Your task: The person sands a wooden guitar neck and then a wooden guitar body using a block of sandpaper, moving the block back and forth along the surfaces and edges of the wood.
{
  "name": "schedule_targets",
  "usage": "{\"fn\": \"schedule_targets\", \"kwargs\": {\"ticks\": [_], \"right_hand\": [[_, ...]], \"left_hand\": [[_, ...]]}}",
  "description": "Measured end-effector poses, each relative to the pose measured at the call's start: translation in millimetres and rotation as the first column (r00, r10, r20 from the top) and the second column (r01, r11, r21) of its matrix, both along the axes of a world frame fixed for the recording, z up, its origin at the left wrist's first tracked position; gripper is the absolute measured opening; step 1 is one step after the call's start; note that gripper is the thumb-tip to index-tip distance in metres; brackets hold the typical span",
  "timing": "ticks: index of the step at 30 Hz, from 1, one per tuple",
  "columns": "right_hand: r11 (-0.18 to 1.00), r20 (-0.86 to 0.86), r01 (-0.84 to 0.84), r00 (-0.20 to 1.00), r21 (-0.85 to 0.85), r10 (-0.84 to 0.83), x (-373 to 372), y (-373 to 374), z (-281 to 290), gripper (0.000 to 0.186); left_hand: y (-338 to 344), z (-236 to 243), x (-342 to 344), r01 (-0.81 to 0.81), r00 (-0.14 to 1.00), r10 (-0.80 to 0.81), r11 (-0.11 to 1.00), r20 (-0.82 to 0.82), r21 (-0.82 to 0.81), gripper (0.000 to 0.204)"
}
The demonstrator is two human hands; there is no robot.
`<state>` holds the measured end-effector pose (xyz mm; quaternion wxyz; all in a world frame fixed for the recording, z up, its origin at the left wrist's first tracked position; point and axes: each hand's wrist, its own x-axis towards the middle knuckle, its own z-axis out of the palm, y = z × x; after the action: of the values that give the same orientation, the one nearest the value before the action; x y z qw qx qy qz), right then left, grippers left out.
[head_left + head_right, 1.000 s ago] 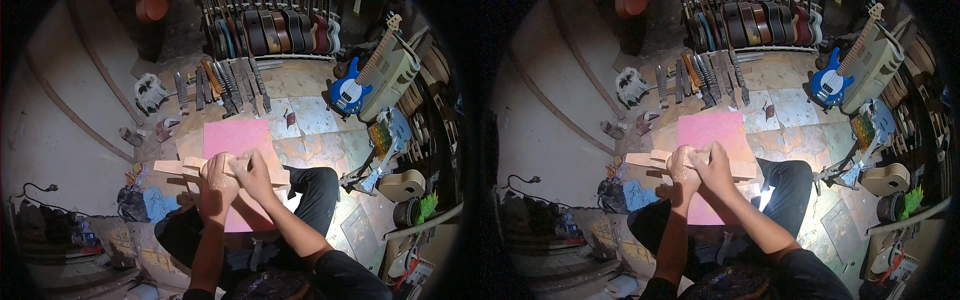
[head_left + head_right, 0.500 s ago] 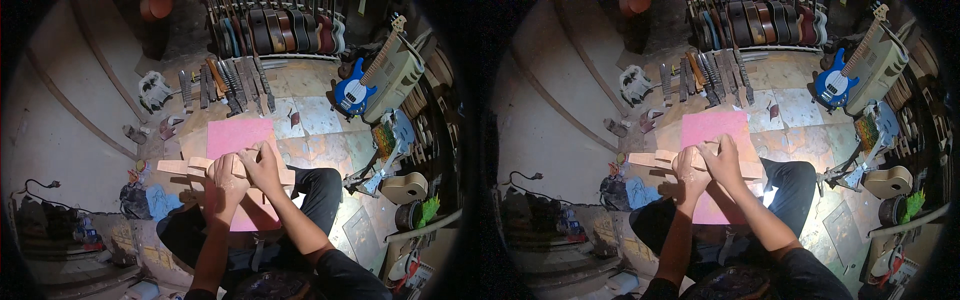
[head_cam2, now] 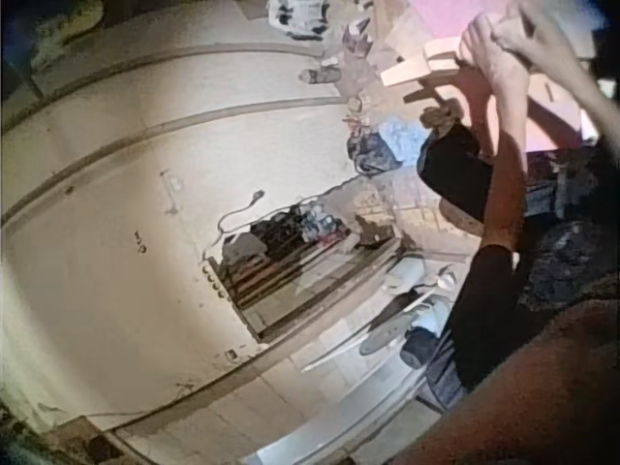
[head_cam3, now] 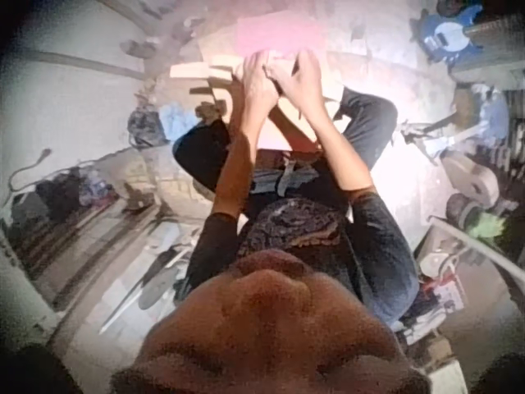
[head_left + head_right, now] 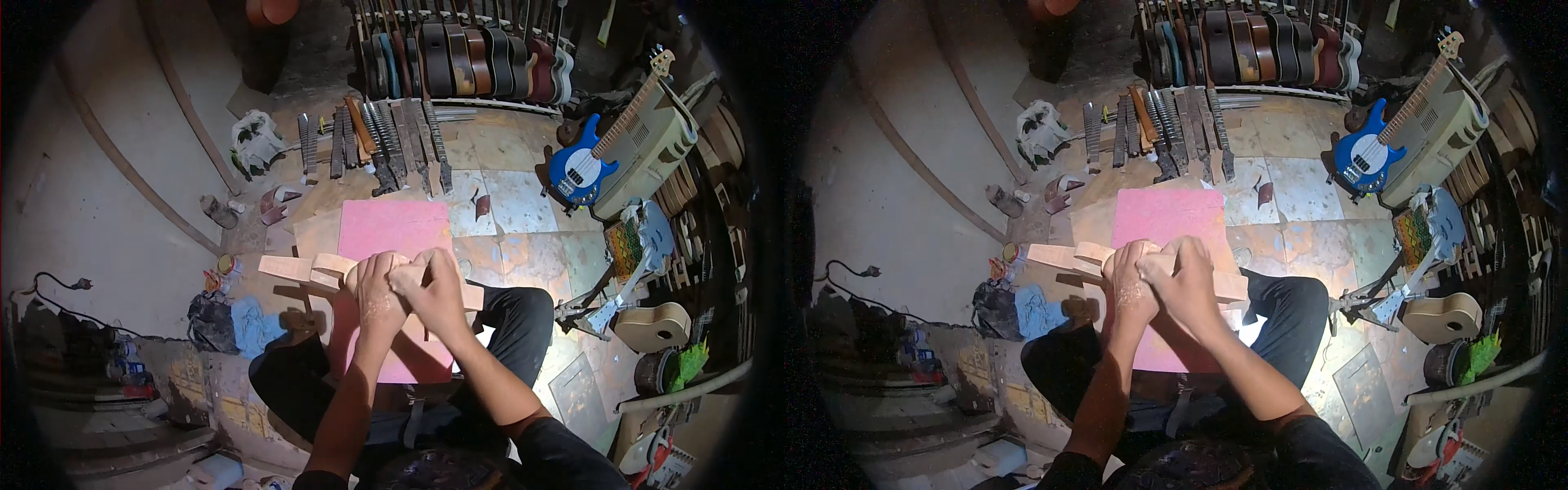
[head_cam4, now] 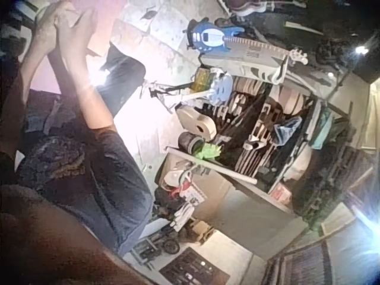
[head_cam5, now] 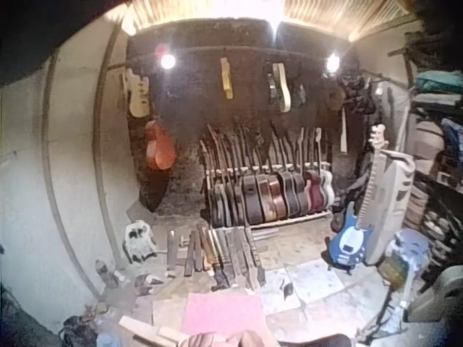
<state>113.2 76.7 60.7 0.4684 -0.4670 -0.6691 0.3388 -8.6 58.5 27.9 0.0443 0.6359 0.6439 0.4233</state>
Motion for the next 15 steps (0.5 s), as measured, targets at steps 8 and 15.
{"fn": "schedule_targets", "kwargs": {"ticks": [8,15], "right_hand": [[0.992,0.186,-0.033,0.983,0.125,0.009,9.4,-5.4,-1.2,0.040],[0.971,-0.275,-0.051,0.961,-0.235,-0.016,14.8,8.2,-8.5,0.031]], "left_hand": [[9.4,4.0,15.8,-0.007,1.000,0.007,0.999,-0.008,-0.032,0.028],[10.6,8.3,18.9,0.041,0.998,-0.042,0.999,0.050,0.021,0.034]]}}
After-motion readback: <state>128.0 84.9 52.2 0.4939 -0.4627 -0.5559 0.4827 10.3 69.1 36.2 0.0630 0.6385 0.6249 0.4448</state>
